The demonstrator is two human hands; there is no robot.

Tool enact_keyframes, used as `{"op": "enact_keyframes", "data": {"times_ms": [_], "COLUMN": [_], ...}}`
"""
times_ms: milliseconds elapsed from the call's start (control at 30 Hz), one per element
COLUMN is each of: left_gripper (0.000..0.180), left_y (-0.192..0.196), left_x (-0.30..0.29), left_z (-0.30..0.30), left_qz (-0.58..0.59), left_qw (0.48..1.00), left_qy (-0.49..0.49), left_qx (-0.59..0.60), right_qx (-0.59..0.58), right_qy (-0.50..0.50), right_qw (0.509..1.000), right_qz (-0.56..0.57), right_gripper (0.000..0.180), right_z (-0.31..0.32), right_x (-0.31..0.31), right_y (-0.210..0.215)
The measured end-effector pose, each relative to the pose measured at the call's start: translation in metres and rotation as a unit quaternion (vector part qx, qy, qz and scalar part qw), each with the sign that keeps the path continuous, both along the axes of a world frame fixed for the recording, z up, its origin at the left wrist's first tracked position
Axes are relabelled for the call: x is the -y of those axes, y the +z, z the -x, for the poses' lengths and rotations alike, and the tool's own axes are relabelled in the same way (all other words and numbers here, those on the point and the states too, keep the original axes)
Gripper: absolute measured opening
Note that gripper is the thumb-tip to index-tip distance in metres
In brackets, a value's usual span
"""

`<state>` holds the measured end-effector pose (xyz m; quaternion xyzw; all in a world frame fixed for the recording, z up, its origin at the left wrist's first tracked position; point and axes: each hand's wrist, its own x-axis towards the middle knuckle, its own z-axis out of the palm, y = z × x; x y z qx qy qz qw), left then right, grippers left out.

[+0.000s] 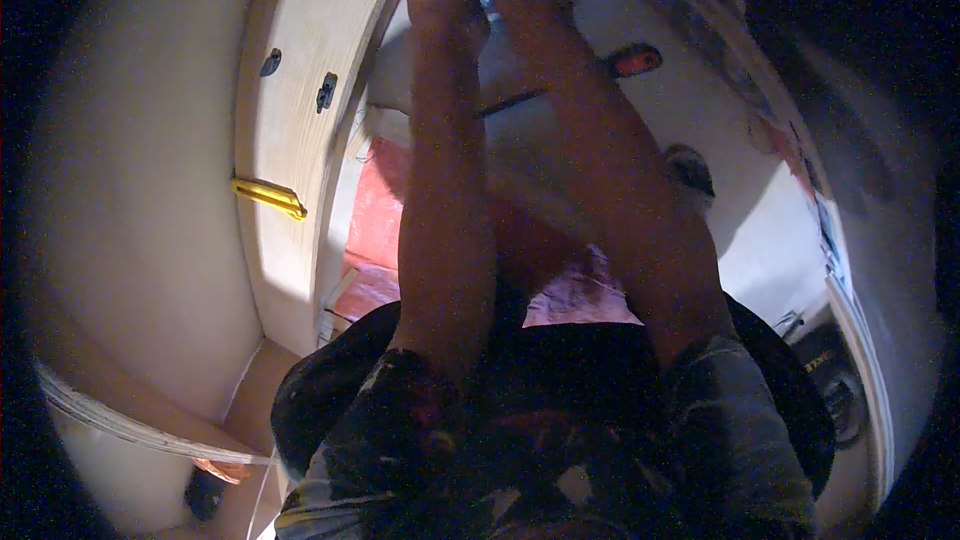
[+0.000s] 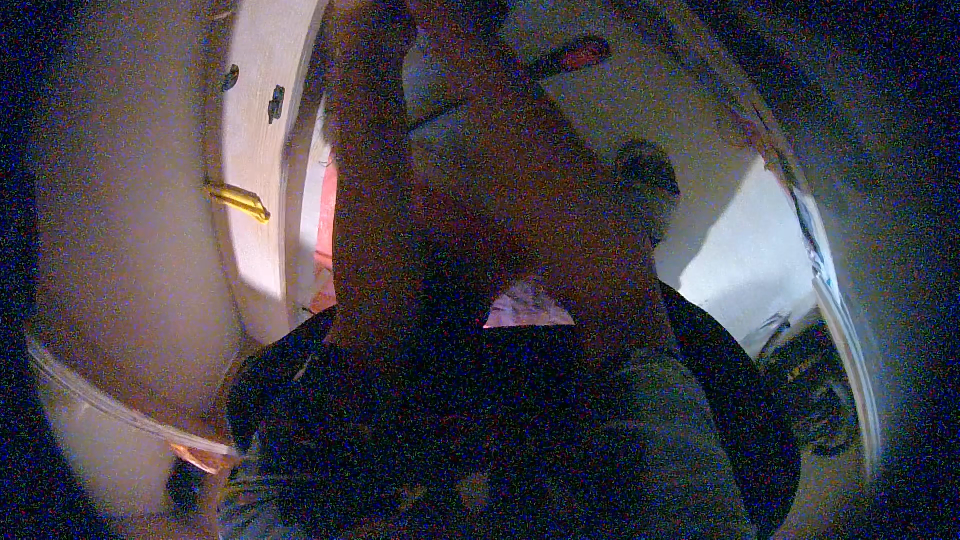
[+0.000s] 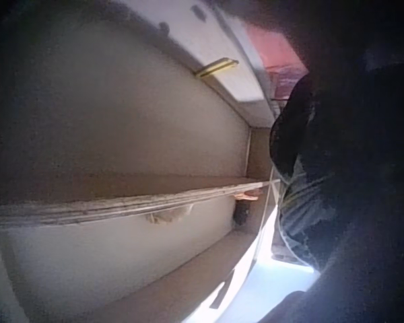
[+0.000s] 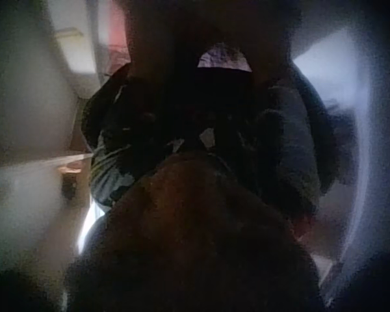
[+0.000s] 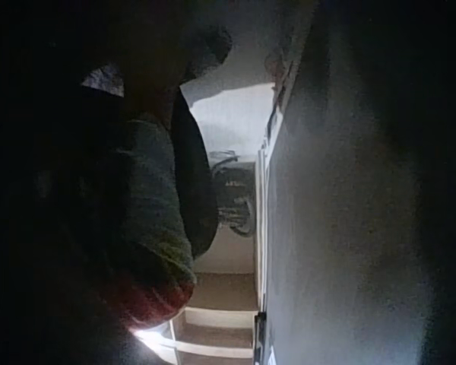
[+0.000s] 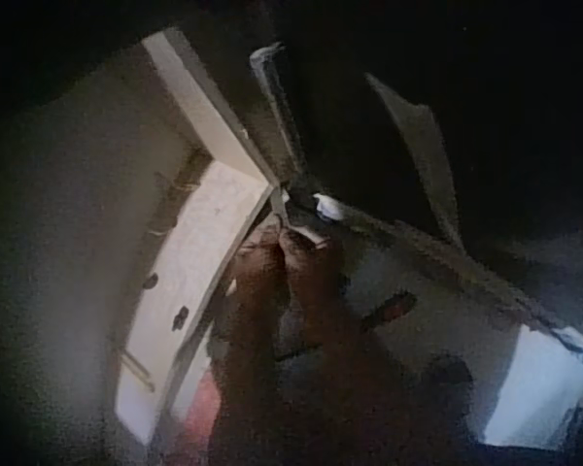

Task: The person applies edge banding to the edges of a wooden furniture piece. They use a metal scraper to press the banding into place and a hammer to tap it securely along the edges.

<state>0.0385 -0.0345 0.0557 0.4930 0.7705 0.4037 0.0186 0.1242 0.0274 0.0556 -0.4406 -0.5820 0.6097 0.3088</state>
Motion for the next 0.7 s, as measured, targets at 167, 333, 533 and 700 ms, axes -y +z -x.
{"op": "enact_keyframes", "data": {"times_ms": [167,333,533,700], "left_gripper": [0.025,0.028,0.030,0.027], "left_y": [-0.010,-0.056,-0.017,-0.018], "left_x": [-0.025,0.000,-0.038,-0.027], "left_z": [-0.014,0.015,-0.005,-0.006], "left_qz": [-0.046,-0.036,-0.113,-0.109], "left_qw": [0.927,0.981,0.826,0.892], "left_qy": [0.018,0.040,0.036,0.030], "left_qx": [0.372,-0.184,0.551,0.437], "right_qx": [-0.123,0.097,0.180,0.164], "right_qy": [-0.006,-0.054,-0.086,-0.036], "right_qw": [0.989,0.992,0.978,0.983], "right_qz": [0.082,0.058,0.063,0.081], "right_gripper": [0.027,0.030,0.037,0.040], "right_z": [-0.001,0.006,0.007,0.005], "right_x": [-0.013,0.004,-0.011,-0.007], "right_y": [-0.027,0.022,0.016,0.007]}}
